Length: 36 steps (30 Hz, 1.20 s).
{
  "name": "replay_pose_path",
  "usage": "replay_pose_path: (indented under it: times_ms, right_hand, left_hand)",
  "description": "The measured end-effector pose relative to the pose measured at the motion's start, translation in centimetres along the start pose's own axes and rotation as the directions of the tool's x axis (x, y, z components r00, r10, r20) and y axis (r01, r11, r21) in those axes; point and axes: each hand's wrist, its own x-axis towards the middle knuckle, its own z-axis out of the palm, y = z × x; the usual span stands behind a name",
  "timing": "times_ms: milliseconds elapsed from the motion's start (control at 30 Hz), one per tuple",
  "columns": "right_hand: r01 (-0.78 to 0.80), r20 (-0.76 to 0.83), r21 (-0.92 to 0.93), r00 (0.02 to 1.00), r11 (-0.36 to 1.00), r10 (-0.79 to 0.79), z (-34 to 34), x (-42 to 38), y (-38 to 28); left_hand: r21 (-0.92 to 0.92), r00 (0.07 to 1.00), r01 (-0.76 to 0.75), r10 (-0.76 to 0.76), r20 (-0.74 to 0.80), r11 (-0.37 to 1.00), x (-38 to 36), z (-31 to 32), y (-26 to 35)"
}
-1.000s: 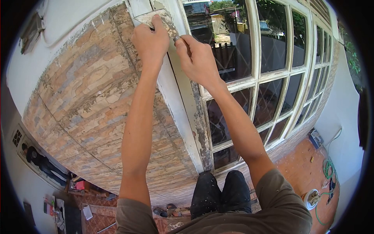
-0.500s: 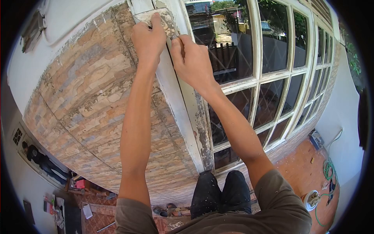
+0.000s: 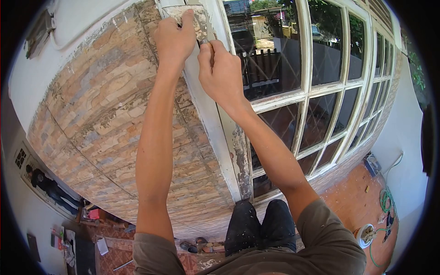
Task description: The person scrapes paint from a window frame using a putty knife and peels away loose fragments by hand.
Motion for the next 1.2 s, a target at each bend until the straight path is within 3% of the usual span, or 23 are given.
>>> replay_pose_path:
  times_ms: [200,733,900,933,1000,1100,1200]
  right_hand:
    - [-0.054,0.016,0.086,0.998,0.995,0.053,-0.4,-0.5,0.1]
    - [-0.098,0.016,0.173,0.995,0.980,0.096,-0.7,-0.2,0.5]
    - [-0.165,0.054,0.197,0.986,0.966,0.157,-1.9,0.4,-0.4]
    - [-0.135,0.037,0.170,0.991,0.976,0.131,-1.7,0.4,-0.7]
    - [-0.110,0.015,0.142,0.994,0.984,0.109,-1.2,0.2,-0.8]
    - [-0.079,0.038,0.083,0.996,0.993,0.076,-0.5,-0.2,-0.6]
    - [-0.096,0.018,0.145,0.995,0.985,0.095,-0.1,-0.4,-0.1]
  left_hand:
    - [0.128,0.994,-0.099,0.104,-0.033,0.987,-1.0,-0.1,0.6]
    - [0.208,0.997,-0.064,0.072,-0.035,0.976,-0.9,0.1,1.8]
    - [0.355,0.986,-0.115,0.150,-0.073,0.928,-0.8,0.7,3.2]
    - [0.355,0.986,-0.113,0.148,-0.071,0.928,-0.6,0.7,2.7]
    - [0.147,0.997,-0.069,0.073,-0.018,0.987,0.0,0.2,1.3]
    - [0.111,1.000,0.006,-0.006,0.002,0.994,0.0,-0.1,0.4]
    - [0.147,0.998,-0.062,0.067,-0.023,0.987,-0.5,-0.2,0.5]
